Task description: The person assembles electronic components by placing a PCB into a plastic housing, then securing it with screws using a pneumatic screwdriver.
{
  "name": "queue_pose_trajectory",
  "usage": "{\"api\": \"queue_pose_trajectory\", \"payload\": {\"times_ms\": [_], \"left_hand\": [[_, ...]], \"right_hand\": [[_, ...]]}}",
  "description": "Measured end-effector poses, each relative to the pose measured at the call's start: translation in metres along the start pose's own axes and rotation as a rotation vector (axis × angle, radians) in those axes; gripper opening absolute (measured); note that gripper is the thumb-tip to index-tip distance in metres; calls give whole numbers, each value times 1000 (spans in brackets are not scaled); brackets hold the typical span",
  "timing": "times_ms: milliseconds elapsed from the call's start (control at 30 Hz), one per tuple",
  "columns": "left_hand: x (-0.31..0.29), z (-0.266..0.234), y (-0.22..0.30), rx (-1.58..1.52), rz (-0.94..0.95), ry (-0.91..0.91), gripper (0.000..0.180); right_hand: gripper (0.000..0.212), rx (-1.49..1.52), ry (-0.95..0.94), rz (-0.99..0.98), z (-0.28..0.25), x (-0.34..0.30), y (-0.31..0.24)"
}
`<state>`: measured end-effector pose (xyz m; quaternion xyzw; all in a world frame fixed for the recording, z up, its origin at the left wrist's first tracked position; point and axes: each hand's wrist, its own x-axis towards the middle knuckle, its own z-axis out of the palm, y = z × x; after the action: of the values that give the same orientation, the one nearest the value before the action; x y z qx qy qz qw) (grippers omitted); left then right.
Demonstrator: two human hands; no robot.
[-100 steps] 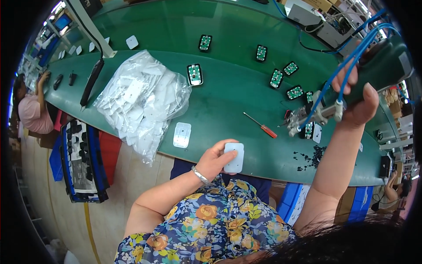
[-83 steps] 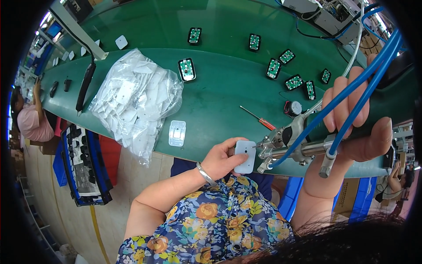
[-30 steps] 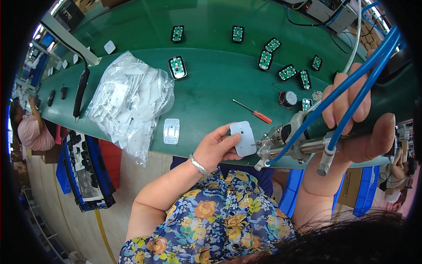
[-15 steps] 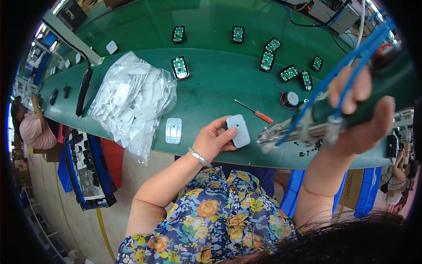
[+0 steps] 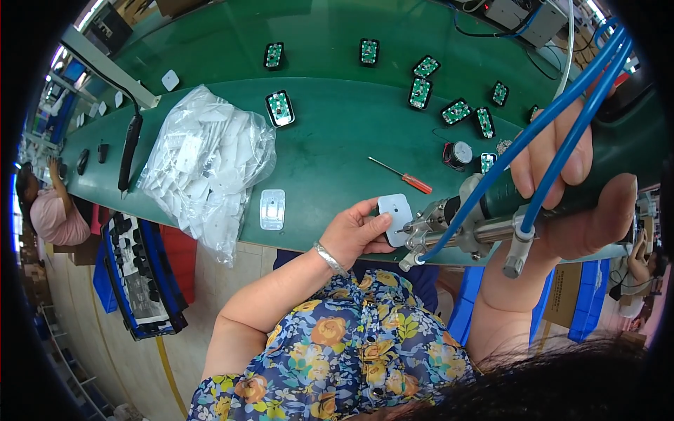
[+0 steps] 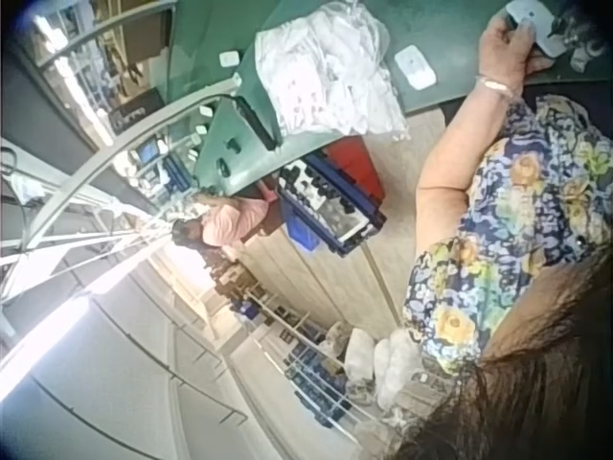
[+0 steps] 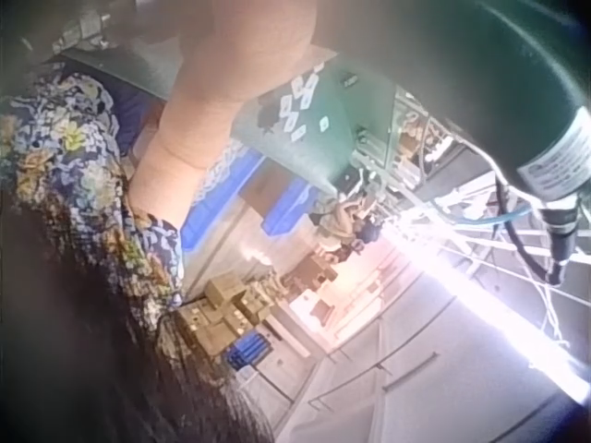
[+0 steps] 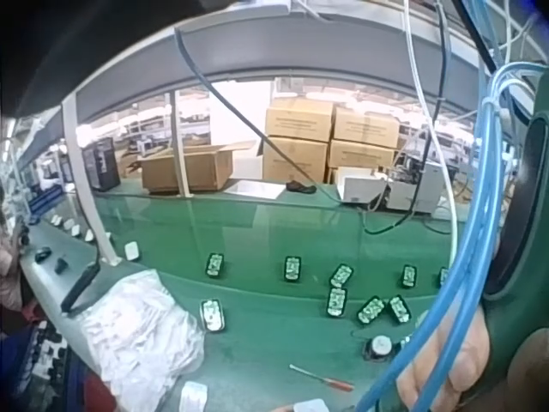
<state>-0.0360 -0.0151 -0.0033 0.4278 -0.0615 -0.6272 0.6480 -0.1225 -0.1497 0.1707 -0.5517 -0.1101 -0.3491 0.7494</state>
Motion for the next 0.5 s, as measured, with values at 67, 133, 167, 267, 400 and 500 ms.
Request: {"api": "queue_pose_trajectory", "payload": {"times_ms": [67, 133, 167, 267, 400, 500], "left_hand": [[0, -1, -1, -32, 3, -37, 28], [-2, 0, 0, -36, -1, -34, 27], [-3, 1, 1, -39, -6, -31, 27], [-4, 2, 2, -67, -9, -35, 25], [-5, 7, 4, -56, 15, -38, 25], [-7, 1, 2, -55, 26, 1, 26]], "right_hand": [[53, 5, -12, -2, 1, 0, 1], [53, 10, -24, -2, 1, 1, 2], [53, 10, -24, -1, -2, 3, 0], [51, -122, -202, 31, -5, 5, -4], [52, -4, -1, 0, 0, 2, -3], [55, 9, -56, 4, -5, 5, 9]]}}
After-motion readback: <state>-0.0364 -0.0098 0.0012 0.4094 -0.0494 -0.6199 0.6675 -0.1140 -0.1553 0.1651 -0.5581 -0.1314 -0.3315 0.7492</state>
